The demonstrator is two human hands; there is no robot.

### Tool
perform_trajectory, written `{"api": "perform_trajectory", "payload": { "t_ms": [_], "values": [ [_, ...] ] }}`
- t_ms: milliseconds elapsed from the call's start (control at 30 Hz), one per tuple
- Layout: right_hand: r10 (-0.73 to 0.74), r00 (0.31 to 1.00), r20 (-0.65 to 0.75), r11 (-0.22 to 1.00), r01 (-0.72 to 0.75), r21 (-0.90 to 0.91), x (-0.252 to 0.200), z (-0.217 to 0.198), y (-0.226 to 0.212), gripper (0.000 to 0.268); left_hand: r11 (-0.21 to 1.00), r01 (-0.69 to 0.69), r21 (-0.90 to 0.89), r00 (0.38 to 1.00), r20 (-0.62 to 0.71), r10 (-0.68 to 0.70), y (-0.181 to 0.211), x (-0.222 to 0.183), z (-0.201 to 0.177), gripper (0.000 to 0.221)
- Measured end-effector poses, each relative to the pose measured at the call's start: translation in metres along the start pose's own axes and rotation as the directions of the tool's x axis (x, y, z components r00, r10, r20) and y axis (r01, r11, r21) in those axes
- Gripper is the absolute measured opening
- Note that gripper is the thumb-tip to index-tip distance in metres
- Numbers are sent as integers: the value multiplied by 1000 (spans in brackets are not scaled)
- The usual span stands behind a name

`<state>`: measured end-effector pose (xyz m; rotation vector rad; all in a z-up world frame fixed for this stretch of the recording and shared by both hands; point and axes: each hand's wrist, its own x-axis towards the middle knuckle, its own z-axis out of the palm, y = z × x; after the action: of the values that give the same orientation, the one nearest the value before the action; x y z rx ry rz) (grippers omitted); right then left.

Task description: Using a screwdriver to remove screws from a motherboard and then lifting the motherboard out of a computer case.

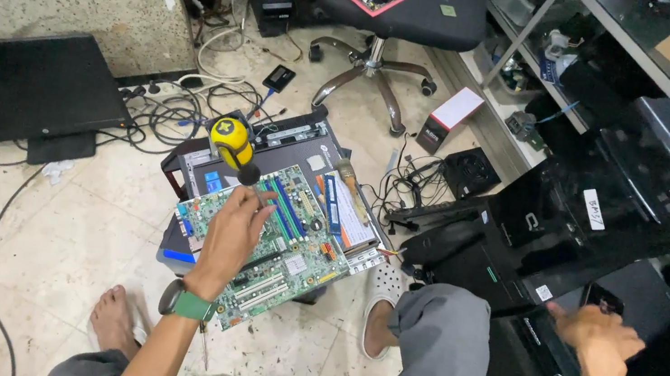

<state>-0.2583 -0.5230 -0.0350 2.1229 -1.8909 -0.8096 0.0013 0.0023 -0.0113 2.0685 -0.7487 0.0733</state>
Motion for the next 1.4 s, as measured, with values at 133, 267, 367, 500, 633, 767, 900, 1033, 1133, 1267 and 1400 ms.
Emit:
{"api": "perform_trajectory", "payload": {
  "t_ms": [133,267,367,500,633,767,900,1033,1133,1267,1400],
  "values": [
    [-491,847,-201,863,505,22,-201,-101,-2,71,985,-170,32,982,-77,172,0,0,3,14],
    [-921,58,-385,-117,902,415,-284,-126,-74,42,995,-79,58,987,-134,86,6,5,7,9],
    [-924,-183,-335,-326,836,443,-318,-121,-142,47,996,-79,37,988,-130,83,17,6,3,16],
    [-812,-287,-508,-508,776,374,-329,-88,-226,38,999,-39,22,990,-132,41,31,6,4,21],
    [-805,-209,-555,-527,680,509,-319,-57,-259,35,996,-70,48,992,-99,74,10,4,9,20],
    [-820,-203,-535,-531,618,580,-320,-53,-274,41,965,-193,179,970,-113,215,6,8,-4,4],
    [-791,-214,-573,-524,721,454,-328,-56,-269,40,929,-283,240,928,-176,328,9,6,-11,9],
    [-767,-233,-597,-521,769,369,-338,-57,-262,32,936,-286,206,925,-198,325,16,4,-13,7],
    [-780,-194,-595,-502,761,410,-336,-56,-267,19,905,-334,264,906,-177,385,16,4,-13,6],
    [-724,-239,-647,-532,791,302,-335,-54,-272,20,882,-349,318,910,-110,400,18,5,-16,13],
    [-674,-243,-698,-557,787,264,-335,-54,-270,32,918,-320,236,923,-142,358,16,1,-15,8]
  ]
}}
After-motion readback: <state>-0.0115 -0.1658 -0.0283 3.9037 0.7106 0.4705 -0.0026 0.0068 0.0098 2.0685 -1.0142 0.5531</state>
